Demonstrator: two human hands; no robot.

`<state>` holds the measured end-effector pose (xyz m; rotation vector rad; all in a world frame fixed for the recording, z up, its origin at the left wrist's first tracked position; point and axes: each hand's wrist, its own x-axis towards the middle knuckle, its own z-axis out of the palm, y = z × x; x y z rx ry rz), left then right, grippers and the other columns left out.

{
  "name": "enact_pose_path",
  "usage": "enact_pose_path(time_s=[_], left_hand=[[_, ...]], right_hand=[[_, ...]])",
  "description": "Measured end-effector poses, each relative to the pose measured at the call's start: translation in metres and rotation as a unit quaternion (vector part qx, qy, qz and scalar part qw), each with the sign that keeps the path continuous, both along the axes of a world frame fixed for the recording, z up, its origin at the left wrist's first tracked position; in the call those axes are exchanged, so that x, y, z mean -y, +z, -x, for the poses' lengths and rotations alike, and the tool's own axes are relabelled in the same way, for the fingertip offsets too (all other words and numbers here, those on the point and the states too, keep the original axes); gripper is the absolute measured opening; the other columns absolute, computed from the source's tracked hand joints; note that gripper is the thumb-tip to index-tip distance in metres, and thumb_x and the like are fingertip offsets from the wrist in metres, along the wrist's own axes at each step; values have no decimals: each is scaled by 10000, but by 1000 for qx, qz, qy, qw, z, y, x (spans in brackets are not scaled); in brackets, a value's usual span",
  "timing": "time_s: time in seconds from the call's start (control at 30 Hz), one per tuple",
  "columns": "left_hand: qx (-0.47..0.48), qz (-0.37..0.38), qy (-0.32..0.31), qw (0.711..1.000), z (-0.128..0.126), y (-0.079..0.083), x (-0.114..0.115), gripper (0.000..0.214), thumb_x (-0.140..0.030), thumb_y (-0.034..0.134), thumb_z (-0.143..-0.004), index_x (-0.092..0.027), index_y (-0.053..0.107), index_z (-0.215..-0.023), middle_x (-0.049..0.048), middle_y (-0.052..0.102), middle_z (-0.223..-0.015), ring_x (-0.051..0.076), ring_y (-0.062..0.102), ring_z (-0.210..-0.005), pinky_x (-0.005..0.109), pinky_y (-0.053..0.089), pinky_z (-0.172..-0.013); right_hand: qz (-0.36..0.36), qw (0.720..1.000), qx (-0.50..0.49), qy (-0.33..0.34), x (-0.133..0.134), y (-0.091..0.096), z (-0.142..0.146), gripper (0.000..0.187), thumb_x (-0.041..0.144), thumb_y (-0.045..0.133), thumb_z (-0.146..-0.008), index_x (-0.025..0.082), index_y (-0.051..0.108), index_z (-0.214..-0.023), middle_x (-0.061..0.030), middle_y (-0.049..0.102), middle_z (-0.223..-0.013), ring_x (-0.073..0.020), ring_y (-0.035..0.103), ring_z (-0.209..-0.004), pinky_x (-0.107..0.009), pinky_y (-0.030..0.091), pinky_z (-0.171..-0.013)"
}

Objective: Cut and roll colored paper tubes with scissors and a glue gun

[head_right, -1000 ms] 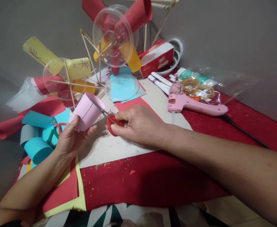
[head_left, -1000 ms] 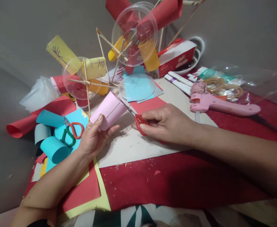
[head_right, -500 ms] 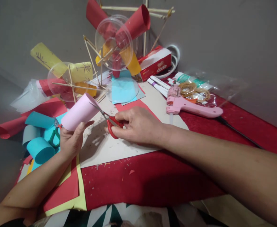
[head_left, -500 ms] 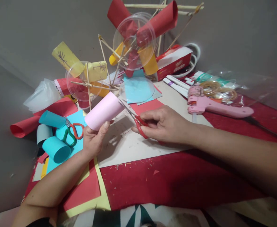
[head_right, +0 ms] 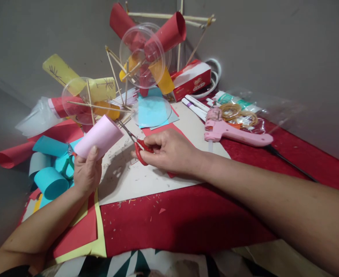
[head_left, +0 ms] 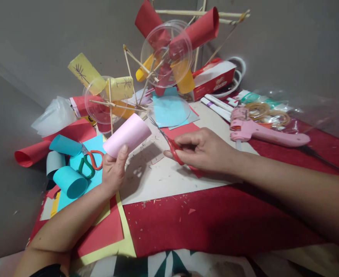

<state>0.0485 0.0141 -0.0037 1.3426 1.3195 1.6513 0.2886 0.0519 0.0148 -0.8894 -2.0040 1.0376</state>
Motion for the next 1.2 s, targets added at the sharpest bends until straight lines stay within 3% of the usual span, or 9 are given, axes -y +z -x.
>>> enact_pose_path(time_s=[0.23,0.43,0.63,0.8,0.97,1.2], left_hand=[[-44,-19,-40,998,-2,3,10,343,-462,851,-798,-200,804,-1015,46,787,-865,220,745,-989,317,607,-932],[-39,17,-99,994,1,4,11,340,-481,872,-769,-176,813,-906,52,770,-813,199,738,-810,305,611,-866],[55,43,-71,995,-5,3,4,470,-591,813,-802,-190,790,-1045,82,804,-1032,243,738,-1094,306,578,-1000],[31,39,-61,997,-2,0,4,498,-594,792,-823,-193,775,-1117,78,806,-1049,232,739,-1103,289,580,-990],[10,29,-83,996,2,-2,6,440,-531,787,-859,-192,777,-1140,77,808,-1040,235,745,-1089,304,566,-1019],[33,31,-110,993,-1,0,6,399,-483,802,-860,-192,784,-1133,80,810,-1049,228,743,-1102,299,563,-1028]], right_hand=[[23,999,-19,38,1,3,1,459,450,647,-815,212,373,-535,65,278,-531,-73,283,-515,-239,240,-473],[9,998,-21,54,1,5,1,437,403,631,-832,206,380,-533,66,260,-537,-68,263,-513,-236,228,-481],[6,998,-30,49,1,4,0,476,399,638,-843,208,336,-529,64,236,-543,-67,234,-517,-237,228,-476],[13,999,-37,22,0,4,1,501,435,657,-832,214,322,-532,65,262,-526,-67,259,-510,-230,236,-465],[35,998,-10,50,0,4,1,450,458,654,-815,212,391,-545,73,265,-533,-67,253,-499,-230,232,-465],[5,999,-11,48,2,7,0,429,400,612,-812,217,349,-527,70,252,-523,-65,243,-496,-233,228,-472]])
